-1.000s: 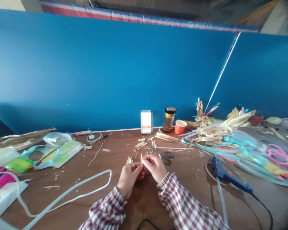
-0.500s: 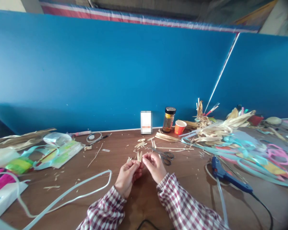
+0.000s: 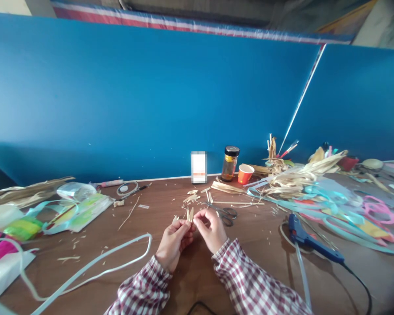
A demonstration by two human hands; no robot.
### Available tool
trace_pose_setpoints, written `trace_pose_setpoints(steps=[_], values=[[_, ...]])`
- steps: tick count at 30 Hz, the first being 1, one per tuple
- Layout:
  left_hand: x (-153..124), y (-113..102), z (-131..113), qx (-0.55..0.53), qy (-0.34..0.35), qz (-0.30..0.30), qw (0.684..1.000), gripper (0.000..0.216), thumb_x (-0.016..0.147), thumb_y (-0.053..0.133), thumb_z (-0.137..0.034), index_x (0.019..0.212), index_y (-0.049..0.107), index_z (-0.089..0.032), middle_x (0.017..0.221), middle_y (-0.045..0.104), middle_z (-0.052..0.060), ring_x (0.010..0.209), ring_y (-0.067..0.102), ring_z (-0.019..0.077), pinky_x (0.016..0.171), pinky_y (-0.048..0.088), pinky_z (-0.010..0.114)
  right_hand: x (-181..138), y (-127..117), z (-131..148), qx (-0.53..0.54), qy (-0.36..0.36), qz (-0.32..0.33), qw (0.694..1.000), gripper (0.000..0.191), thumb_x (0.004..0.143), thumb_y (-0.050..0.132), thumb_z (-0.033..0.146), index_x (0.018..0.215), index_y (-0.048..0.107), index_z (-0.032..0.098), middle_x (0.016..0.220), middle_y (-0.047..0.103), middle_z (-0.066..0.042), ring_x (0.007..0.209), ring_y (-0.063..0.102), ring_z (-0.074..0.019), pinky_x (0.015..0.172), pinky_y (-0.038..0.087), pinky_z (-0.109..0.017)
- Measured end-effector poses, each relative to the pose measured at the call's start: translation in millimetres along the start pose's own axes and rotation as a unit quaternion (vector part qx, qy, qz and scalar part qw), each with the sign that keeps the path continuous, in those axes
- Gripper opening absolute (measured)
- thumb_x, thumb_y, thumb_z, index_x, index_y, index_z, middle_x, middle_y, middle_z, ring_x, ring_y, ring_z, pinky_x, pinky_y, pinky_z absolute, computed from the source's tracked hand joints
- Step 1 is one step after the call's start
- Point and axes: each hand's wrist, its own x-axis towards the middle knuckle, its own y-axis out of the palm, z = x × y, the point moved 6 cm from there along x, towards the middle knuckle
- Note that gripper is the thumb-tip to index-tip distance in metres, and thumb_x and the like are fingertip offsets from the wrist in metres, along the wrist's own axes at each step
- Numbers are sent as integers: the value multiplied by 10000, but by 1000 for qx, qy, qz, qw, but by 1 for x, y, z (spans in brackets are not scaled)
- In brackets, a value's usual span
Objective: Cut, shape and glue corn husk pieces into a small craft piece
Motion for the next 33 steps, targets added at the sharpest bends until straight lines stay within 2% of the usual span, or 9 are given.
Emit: trace_pose_setpoints(steps=[5, 10, 14, 17, 25, 33], values=[[0, 1, 0, 41, 27, 3, 999, 306, 583, 795, -331, 726, 643, -107, 618, 632, 10, 497, 532, 50, 497, 456, 153, -2, 4, 0, -29, -14, 1, 999, 82, 792, 562, 223, 748, 613, 177, 777, 638, -37, 652, 601, -152, 556, 472, -240], [0, 1, 0, 42, 35, 12, 998, 301, 604, 779, -342, 739, 638, -113, 667, 643, 17, 498, 520, 44, 498, 439, 158, 0, 1, -11, 49, 26, -19, 998, 96, 767, 609, 260, 794, 569, 177, 723, 629, -21, 624, 608, -155, 553, 482, -249], [0, 2, 1, 54, 33, 24, 998, 300, 614, 772, -350, 739, 636, -113, 666, 636, 14, 500, 511, 43, 495, 434, 159, 4, 8, -14, 143, 55, 42, 987, 133, 776, 613, 293, 802, 594, 164, 707, 641, -20, 604, 613, -149, 599, 487, -266], [-1, 3, 1, 67, 27, 24, 997, 307, 607, 773, -357, 728, 636, -110, 648, 629, 10, 498, 507, 43, 490, 429, 157, 4, 11, -15, 169, 70, 72, 980, 140, 782, 607, 293, 739, 620, 160, 630, 629, -4, 583, 601, -140, 592, 473, -256], [-3, 7, 2, 84, 15, 25, 996, 330, 584, 779, -373, 718, 632, -109, 615, 628, 8, 479, 503, 43, 473, 416, 155, 3, 9, -15, 142, 85, 58, 985, 160, 772, 607, 292, 683, 613, 159, 593, 611, -1, 535, 571, -131, 515, 434, -236], [-4, 9, 1, 84, 22, 32, 996, 340, 573, 788, -373, 734, 651, -106, 601, 624, 7, 468, 497, 38, 463, 408, 149, 4, 8, -17, 114, 78, 52, 989, 170, 782, 580, 282, 666, 596, 159, 588, 585, 3, 538, 532, -121, 517, 402, -229]])
